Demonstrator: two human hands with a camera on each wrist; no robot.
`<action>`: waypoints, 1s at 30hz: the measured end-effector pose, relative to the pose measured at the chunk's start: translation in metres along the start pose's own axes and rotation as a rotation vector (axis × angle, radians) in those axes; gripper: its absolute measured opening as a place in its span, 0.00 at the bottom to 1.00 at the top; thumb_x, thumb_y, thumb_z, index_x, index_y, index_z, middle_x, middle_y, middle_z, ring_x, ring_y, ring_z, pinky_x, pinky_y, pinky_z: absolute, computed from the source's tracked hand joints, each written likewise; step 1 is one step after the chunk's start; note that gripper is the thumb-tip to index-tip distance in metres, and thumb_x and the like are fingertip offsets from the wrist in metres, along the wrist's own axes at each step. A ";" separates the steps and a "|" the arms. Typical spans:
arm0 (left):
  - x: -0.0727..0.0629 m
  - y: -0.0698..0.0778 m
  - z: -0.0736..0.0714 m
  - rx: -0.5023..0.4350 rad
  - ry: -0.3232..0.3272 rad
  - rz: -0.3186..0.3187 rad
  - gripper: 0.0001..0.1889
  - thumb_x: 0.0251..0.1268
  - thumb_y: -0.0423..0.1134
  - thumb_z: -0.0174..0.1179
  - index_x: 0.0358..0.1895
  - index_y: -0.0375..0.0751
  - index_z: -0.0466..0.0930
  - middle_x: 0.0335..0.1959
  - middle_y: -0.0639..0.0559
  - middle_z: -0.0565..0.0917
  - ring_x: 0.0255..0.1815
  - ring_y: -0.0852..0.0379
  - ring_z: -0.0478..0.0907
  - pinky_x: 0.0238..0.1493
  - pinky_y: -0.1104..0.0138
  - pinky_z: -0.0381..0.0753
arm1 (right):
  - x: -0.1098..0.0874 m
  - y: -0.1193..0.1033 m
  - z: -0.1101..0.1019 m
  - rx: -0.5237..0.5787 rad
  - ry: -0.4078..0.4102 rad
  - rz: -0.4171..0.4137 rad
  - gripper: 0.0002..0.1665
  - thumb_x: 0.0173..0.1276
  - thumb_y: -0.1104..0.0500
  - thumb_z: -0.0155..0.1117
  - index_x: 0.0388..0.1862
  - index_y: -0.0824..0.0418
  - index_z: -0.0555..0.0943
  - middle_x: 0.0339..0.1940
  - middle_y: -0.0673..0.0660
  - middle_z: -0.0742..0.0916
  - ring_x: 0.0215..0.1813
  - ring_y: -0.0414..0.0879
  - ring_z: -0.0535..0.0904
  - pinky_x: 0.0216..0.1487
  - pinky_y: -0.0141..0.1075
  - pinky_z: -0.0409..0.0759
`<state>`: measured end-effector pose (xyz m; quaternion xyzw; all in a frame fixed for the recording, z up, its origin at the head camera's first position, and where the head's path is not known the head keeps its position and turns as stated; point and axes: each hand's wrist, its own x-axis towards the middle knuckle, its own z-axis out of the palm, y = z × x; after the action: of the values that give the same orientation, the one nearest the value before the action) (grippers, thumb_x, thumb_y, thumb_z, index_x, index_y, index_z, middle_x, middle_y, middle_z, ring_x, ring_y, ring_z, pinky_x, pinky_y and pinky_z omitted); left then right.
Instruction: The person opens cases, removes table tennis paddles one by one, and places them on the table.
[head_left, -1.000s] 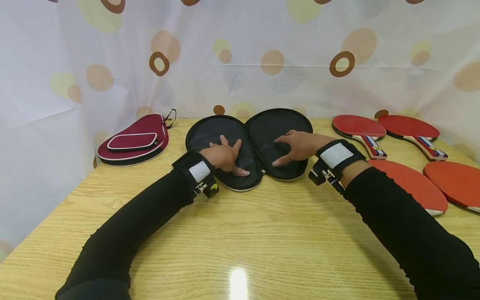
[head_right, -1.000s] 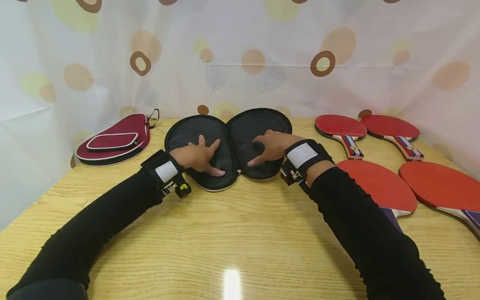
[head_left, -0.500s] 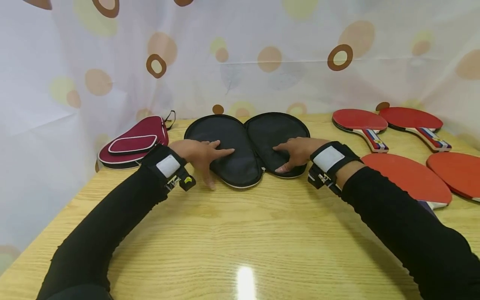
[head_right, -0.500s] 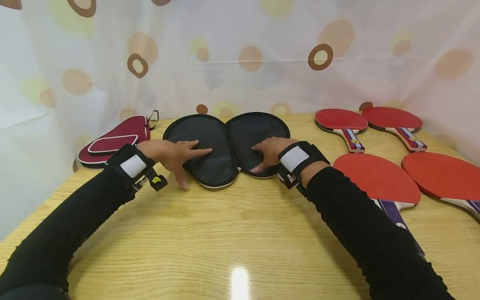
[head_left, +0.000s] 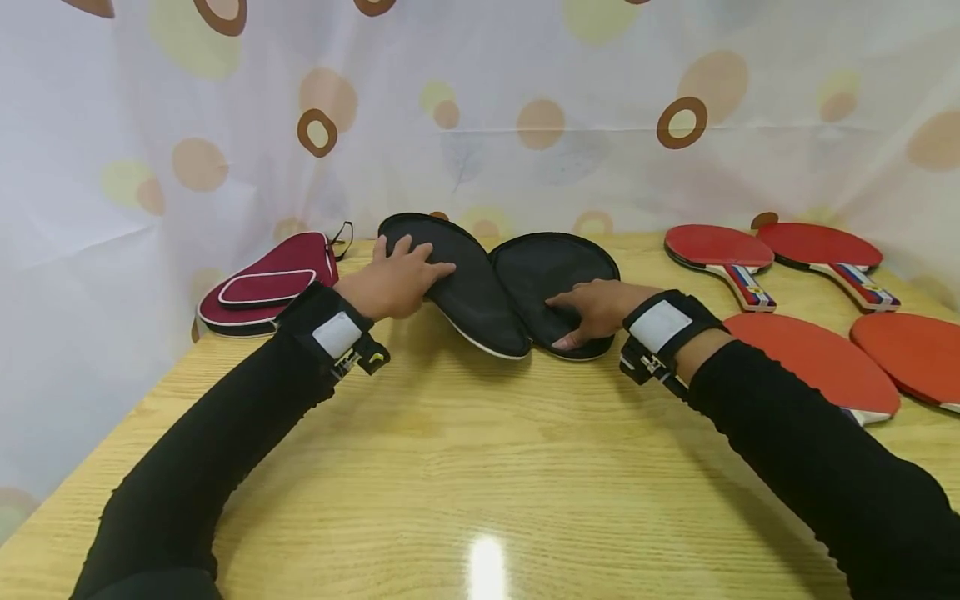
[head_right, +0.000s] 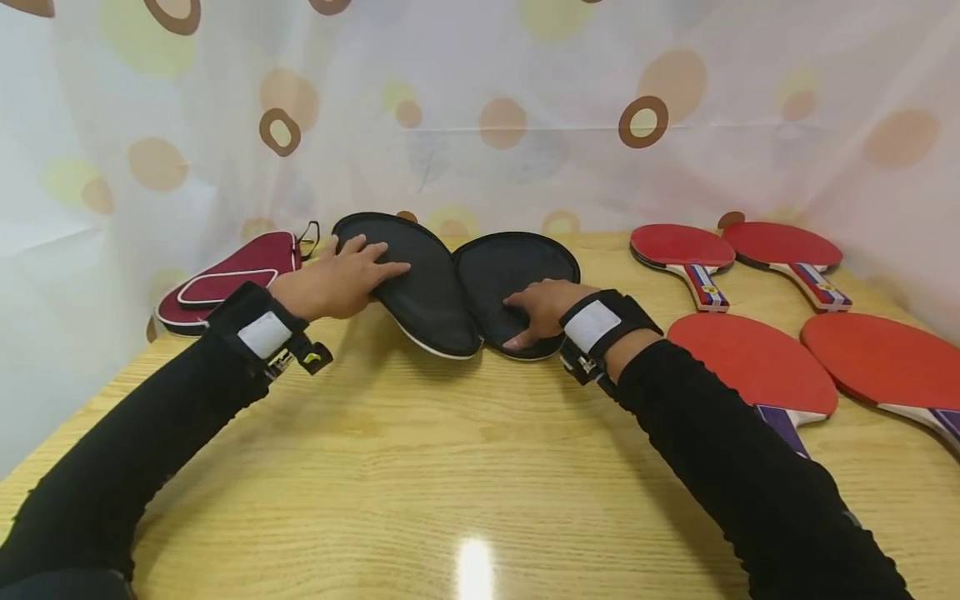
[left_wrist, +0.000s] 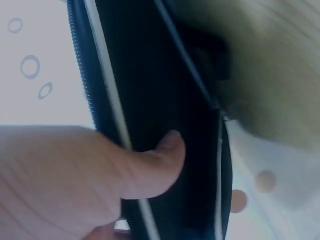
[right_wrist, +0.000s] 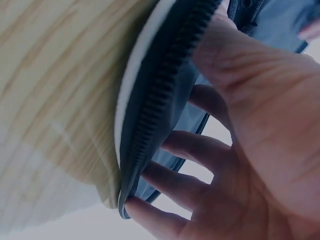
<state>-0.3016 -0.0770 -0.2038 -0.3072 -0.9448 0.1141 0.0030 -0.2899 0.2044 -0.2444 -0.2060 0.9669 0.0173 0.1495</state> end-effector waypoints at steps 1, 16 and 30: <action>0.000 0.001 -0.003 -0.010 0.060 0.009 0.29 0.74 0.35 0.59 0.76 0.46 0.67 0.76 0.32 0.61 0.77 0.26 0.51 0.70 0.31 0.51 | -0.001 0.001 0.000 0.002 0.005 -0.009 0.47 0.71 0.40 0.65 0.79 0.62 0.63 0.74 0.74 0.67 0.76 0.73 0.57 0.71 0.64 0.60; 0.028 0.029 -0.014 -0.036 0.690 0.128 0.43 0.52 0.55 0.75 0.60 0.26 0.66 0.72 0.24 0.59 0.78 0.32 0.51 0.78 0.56 0.51 | -0.008 0.011 0.004 0.085 0.018 -0.117 0.51 0.66 0.42 0.71 0.78 0.67 0.62 0.72 0.73 0.71 0.71 0.71 0.67 0.69 0.61 0.65; 0.056 0.051 -0.022 -0.059 0.565 0.070 0.47 0.53 0.61 0.71 0.71 0.42 0.61 0.79 0.29 0.45 0.80 0.32 0.45 0.73 0.45 0.62 | -0.011 0.019 0.006 0.218 0.052 -0.216 0.33 0.63 0.56 0.76 0.62 0.71 0.76 0.58 0.66 0.84 0.60 0.60 0.79 0.63 0.55 0.74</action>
<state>-0.3153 0.0003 -0.1970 -0.3592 -0.8983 -0.0034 0.2531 -0.2864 0.2267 -0.2476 -0.2919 0.9388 -0.1094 0.1468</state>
